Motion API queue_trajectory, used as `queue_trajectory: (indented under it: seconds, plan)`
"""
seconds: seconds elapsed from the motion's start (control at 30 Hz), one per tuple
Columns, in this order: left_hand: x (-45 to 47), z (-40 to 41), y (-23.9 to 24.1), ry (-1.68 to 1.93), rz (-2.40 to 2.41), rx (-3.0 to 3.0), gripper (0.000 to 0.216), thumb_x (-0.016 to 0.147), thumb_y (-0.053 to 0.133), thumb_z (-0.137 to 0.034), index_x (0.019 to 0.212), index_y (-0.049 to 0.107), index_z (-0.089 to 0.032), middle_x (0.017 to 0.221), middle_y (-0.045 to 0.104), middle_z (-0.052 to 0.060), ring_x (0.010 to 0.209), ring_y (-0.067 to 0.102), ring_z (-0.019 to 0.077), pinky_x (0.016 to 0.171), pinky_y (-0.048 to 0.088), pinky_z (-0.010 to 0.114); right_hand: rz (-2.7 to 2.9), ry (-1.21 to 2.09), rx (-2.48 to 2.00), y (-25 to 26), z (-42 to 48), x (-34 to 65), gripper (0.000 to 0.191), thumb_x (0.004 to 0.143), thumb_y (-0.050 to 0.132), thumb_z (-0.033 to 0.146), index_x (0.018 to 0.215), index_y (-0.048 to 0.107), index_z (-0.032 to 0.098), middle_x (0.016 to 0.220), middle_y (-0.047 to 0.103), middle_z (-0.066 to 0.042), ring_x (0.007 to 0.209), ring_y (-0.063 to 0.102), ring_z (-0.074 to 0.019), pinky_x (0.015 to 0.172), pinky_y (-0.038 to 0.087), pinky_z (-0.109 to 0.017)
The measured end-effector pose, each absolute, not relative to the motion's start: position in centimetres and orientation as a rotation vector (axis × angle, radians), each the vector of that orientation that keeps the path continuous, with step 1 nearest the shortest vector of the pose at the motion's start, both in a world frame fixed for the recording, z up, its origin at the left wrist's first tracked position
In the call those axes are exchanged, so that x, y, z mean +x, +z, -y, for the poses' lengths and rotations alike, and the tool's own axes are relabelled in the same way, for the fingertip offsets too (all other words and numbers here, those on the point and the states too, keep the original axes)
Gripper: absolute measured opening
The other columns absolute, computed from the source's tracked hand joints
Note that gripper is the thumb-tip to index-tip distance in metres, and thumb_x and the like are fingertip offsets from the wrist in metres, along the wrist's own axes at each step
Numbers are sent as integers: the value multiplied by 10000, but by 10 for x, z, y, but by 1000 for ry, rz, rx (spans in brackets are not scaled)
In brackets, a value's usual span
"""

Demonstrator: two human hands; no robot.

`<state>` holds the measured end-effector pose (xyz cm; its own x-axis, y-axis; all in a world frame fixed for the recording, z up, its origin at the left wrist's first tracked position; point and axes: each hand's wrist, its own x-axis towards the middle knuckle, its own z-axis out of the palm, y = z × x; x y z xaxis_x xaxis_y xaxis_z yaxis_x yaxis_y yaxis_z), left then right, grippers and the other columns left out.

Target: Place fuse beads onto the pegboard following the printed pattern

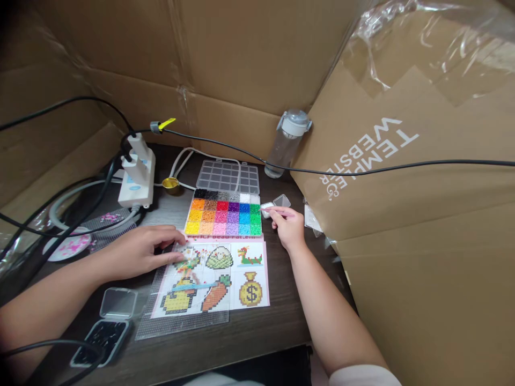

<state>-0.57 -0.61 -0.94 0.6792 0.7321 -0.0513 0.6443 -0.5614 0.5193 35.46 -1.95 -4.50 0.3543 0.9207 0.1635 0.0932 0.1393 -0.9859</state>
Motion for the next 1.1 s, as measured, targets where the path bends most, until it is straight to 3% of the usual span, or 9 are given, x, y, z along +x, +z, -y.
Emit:
queue_trajectory:
  seconds: [0.43, 1.1]
  plan:
    - [-7, 7, -10, 218, -1080, 2365, 323, 901, 647, -523, 1062, 767, -270, 943, 716, 40, 809, 650, 195, 710, 424, 293, 1066, 777, -1314, -46, 19, 356, 213, 751, 783, 365, 811, 805, 161, 887, 821, -124, 466, 494, -97, 457, 425, -276]
    - [-8, 8, -16, 284, -1091, 2381, 321, 901, 647, -532, 1071, 767, -288, 947, 668, 34, 825, 645, 195, 730, 432, 302, 1074, 760, -1338, -45, 19, 355, 203, 752, 780, 340, 834, 825, 160, 744, 789, -85, 470, 483, -105, 453, 392, -270]
